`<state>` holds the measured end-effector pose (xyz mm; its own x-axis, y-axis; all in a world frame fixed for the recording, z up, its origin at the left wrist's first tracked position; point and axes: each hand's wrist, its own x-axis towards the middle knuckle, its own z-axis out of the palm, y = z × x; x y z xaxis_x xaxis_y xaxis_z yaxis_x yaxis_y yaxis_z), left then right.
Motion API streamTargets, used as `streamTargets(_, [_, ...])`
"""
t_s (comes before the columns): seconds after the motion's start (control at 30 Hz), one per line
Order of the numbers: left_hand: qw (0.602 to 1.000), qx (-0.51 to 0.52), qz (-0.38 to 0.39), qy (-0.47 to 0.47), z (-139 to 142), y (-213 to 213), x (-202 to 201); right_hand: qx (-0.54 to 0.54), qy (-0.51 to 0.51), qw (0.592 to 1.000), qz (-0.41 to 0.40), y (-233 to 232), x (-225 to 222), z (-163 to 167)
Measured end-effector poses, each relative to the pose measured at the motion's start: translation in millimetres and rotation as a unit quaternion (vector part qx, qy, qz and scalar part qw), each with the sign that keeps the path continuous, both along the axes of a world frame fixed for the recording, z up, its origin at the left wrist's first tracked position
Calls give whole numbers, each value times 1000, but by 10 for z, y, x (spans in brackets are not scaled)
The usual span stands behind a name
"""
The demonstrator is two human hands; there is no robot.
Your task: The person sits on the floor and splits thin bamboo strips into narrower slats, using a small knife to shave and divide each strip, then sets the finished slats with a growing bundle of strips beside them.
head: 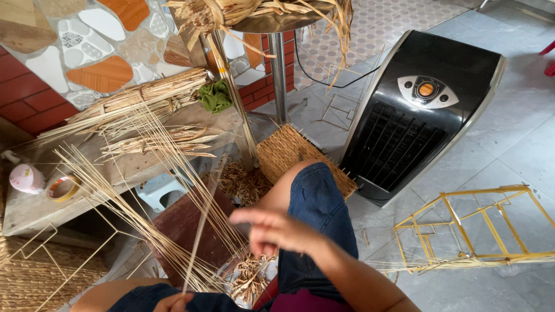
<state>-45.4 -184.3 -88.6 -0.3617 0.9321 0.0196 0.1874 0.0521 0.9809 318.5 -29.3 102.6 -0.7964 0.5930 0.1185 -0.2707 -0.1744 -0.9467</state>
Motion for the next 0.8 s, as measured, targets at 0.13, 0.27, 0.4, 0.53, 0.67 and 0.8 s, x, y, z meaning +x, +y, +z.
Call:
streamTargets(0.13, [998, -37, -33, -25, 368, 67, 423, 62, -39, 991, 109, -422, -370, -55])
streamTargets(0.27, [994, -61, -68, 56, 824, 79, 679, 7, -37, 996, 78, -506, -522, -165])
streamTargets(0.4, [992, -9, -66, 105, 797, 21, 670, 26, -26, 999, 10, -394, -433, -214])
streamTargets(0.53, [996, -65, -62, 11, 384, -76, 447, -6, -12, 998, -63, -150, -236, -176])
streamTargets(0.67, [995, -24, -91, -11, 69, -107, 152, -7, -9, 984, -180, 202, 70, -168])
streamTargets(0.8, [998, -24, -58, -7, 33, -211, -21, -13, -8, 950, -312, 497, 460, -194])
